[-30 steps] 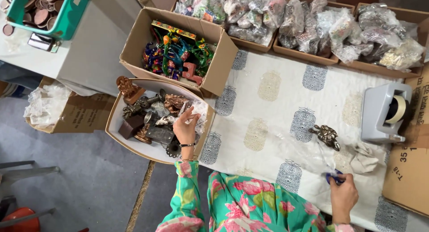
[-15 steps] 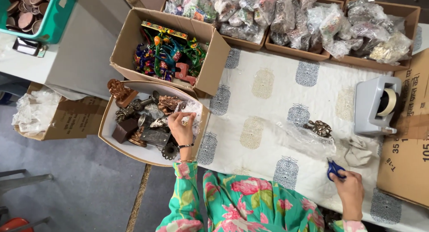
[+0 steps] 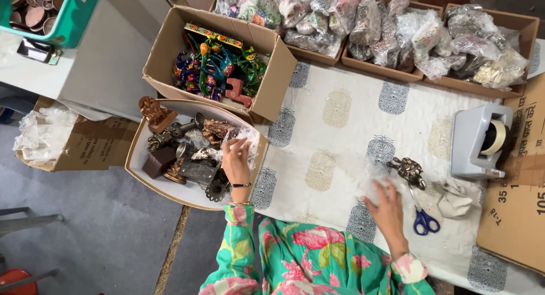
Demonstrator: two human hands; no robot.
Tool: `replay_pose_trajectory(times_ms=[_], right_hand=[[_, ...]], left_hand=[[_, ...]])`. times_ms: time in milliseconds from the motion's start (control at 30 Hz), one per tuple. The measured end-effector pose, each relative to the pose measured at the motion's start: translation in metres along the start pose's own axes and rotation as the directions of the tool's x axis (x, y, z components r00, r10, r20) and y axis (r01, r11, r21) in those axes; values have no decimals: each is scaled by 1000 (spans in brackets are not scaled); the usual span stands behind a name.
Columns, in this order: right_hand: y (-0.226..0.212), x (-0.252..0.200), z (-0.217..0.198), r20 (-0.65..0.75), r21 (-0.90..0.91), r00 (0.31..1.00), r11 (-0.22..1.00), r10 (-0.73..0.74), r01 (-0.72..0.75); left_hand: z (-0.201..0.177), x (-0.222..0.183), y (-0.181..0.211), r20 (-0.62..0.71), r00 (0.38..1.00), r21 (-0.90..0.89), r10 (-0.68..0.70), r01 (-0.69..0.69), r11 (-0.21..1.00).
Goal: The person sits at a workbench and wraps metal decorative figurines in bubble wrap, tearing and cutting the plastic with scissors, then places the wrapped items into a cardboard box. They repeat the wrapping for several figurines one at a time.
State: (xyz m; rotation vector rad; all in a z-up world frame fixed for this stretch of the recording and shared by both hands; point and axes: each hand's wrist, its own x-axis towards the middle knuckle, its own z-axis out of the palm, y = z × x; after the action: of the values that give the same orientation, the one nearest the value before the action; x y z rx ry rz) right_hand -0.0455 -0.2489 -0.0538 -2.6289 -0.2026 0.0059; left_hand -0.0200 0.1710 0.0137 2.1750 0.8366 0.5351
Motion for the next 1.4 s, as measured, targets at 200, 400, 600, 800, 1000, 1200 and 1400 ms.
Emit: replay_pose_trajectory(times_ms=[200,400,600,800,1000,1200,1400], right_hand=[[14,-10,11,58,31,997,999,-42,41],[18,-9,11,85,60,996,998,-18,13],[20,-8,11,104,46,995,999,-6,1],[69,-11,65,265,606,914,684,308,-406],[82,-18,74,504,862,846,-166,175,-480],[29,-15,30,479,737,796,323,370,-594],[39,-5,48,203,801,949,518,240,-302]], left_hand=[[6,2,-16,-17,957,300,290,-272,914],[-5,1,27,-142,975,108,172,-158,982],[-12,1,32,-344,899,246,270,-191,950],[18,-34,33,124,968,-132,218,-202,971],[134,-126,20,501,718,-494,484,-222,841],[205,-171,-29,848,438,-487,300,414,769],[147,-162,48,690,689,-368,223,69,927]])
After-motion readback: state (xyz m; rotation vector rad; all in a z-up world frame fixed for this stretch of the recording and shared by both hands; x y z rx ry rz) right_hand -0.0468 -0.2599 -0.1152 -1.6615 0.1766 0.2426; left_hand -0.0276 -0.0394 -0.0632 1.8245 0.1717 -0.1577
